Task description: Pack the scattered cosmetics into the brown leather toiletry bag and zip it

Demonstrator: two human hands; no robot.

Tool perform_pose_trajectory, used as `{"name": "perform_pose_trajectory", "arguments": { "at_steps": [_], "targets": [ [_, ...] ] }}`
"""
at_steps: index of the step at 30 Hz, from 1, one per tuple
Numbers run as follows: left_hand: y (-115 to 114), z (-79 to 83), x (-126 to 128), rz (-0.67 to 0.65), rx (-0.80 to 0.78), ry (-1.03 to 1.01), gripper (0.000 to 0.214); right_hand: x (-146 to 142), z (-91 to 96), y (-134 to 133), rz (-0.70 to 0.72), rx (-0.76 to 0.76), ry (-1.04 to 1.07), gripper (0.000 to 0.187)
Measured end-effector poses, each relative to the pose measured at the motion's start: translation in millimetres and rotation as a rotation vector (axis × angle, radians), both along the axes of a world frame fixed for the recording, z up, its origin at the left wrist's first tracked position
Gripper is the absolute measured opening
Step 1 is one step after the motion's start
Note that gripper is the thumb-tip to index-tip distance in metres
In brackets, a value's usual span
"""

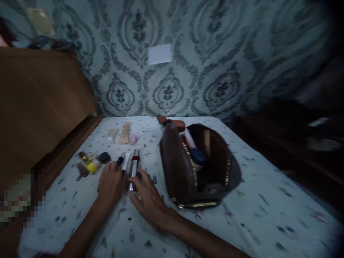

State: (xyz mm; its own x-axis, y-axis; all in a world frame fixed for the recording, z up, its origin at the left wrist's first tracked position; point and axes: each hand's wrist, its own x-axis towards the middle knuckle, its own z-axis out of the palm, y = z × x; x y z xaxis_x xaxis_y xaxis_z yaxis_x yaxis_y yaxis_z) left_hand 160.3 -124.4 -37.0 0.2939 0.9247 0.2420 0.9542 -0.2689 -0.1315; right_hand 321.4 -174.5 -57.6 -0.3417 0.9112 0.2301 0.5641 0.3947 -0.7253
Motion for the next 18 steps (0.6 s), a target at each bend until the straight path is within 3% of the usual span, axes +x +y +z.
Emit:
{"name": "perform_pose_trajectory", "arguments": {
  "at_steps": [6,10,15,18],
  "targets": [
    [0.9,-9.5,-23.4,0.001,-0.012,-0.407,0.039,16.3,14.2,-6.6,-0.022,0.052,0.109,0.036],
    [-6.0,-9.5,-31.5,0.022,-0.067,-0.662,0.039,21.9,12.0,-6.7,-0.04,0.088,0.159,0.032],
    [-19.2,-5.6,-21.7,0.06,-0.085,-0.766,0.035,19.7,0.5,-0.5,-0.007,0.07,0.275,0.027],
    [-27.5,-6.0,-13.5,0.06,-0.065,-0.721,0.031,18.1,-3.3,2.7,-0.011,0.05,0.298,0.027]
  ]
}}
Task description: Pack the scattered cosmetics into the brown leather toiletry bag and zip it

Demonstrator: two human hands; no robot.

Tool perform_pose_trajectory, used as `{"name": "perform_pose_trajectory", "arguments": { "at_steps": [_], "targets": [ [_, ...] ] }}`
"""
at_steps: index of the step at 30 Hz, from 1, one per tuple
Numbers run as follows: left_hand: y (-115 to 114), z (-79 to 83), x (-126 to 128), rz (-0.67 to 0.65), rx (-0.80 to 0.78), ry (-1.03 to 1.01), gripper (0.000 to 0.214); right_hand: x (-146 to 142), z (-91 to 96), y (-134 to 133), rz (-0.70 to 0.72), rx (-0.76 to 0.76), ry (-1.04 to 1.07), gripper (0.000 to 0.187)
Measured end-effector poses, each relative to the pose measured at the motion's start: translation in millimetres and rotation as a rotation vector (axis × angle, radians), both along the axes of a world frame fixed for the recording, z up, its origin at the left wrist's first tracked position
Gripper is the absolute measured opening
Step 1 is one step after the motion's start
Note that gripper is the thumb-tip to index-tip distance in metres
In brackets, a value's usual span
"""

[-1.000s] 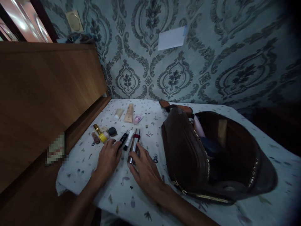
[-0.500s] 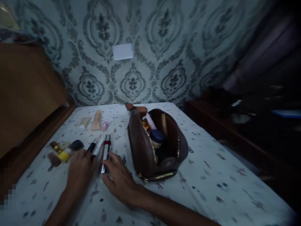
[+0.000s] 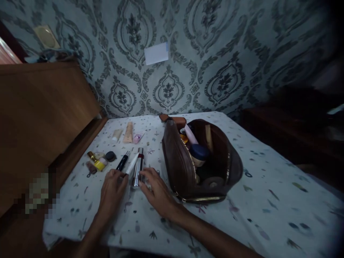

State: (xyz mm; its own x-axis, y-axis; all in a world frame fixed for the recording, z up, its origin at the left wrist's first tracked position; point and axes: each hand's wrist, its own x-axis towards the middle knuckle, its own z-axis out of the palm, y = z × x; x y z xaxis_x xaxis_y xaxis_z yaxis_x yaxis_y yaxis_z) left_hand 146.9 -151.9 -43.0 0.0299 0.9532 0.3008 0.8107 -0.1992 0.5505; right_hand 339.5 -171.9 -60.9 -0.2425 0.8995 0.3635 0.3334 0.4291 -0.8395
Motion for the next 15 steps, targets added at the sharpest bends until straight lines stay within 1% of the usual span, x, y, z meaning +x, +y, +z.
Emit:
{"name": "perform_pose_trajectory", "arguments": {
  "at_steps": [5,8,12,15],
  "targets": [
    [-4.0,-1.5,-1.0,0.015,-0.009,0.166,0.029,0.3,-1.5,0.2,0.026,-0.034,-0.015,0.027],
    [-3.0,-0.8,-5.0,0.029,-0.022,0.203,0.03,0.8,-1.3,-0.1,0.028,-0.055,-0.018,0.028],
    [-0.3,1.2,-10.9,0.045,-0.017,0.099,0.036,0.1,3.6,-0.3,0.037,-0.092,0.005,0.027],
    [2.7,3.7,-16.3,0.059,0.003,-0.049,0.041,-0.3,13.5,-3.4,0.015,-0.104,0.006,0.024]
  ]
}}
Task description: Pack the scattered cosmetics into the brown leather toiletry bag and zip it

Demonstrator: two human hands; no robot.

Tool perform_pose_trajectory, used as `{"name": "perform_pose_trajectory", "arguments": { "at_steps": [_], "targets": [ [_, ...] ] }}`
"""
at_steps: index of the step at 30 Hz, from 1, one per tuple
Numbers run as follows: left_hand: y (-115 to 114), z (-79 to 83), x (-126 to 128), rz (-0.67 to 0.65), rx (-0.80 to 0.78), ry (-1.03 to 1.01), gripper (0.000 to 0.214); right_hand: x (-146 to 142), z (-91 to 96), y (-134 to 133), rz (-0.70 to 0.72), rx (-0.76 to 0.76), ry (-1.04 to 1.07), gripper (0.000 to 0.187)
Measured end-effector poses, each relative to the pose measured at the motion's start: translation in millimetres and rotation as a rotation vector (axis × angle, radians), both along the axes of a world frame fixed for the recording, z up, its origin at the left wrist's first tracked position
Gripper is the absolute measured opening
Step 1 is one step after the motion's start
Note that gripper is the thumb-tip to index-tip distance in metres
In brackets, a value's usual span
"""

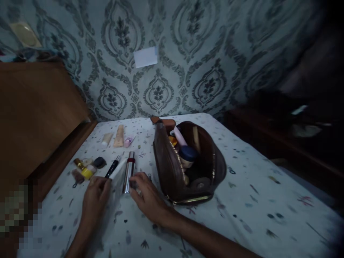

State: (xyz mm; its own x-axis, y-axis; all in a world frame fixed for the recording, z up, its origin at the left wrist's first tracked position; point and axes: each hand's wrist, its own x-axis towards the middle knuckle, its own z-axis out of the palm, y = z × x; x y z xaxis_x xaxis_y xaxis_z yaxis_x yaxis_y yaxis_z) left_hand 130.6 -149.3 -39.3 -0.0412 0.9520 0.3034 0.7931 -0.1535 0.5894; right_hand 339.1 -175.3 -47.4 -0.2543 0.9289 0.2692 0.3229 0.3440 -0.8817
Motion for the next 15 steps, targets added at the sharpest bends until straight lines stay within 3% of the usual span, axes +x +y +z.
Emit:
{"name": "perform_pose_trajectory", "arguments": {
  "at_steps": [4,9,13,15],
  "targets": [
    [-2.3,4.8,-1.4,-0.12,0.031,-0.19,0.041,2.9,20.8,-9.6,-0.037,-0.039,0.041,0.027],
    [-10.3,8.6,7.8,-0.365,0.032,-0.178,0.031,20.0,49.8,-25.8,-0.064,-0.068,0.36,0.032],
    [-14.1,20.9,31.7,-0.535,0.03,-0.153,0.026,43.1,63.3,-37.9,-0.109,-0.113,0.578,0.032],
    [-19.9,31.1,52.0,-0.558,0.033,-0.193,0.028,55.4,67.5,-44.6,-0.1,-0.103,0.622,0.032]
  ]
}}
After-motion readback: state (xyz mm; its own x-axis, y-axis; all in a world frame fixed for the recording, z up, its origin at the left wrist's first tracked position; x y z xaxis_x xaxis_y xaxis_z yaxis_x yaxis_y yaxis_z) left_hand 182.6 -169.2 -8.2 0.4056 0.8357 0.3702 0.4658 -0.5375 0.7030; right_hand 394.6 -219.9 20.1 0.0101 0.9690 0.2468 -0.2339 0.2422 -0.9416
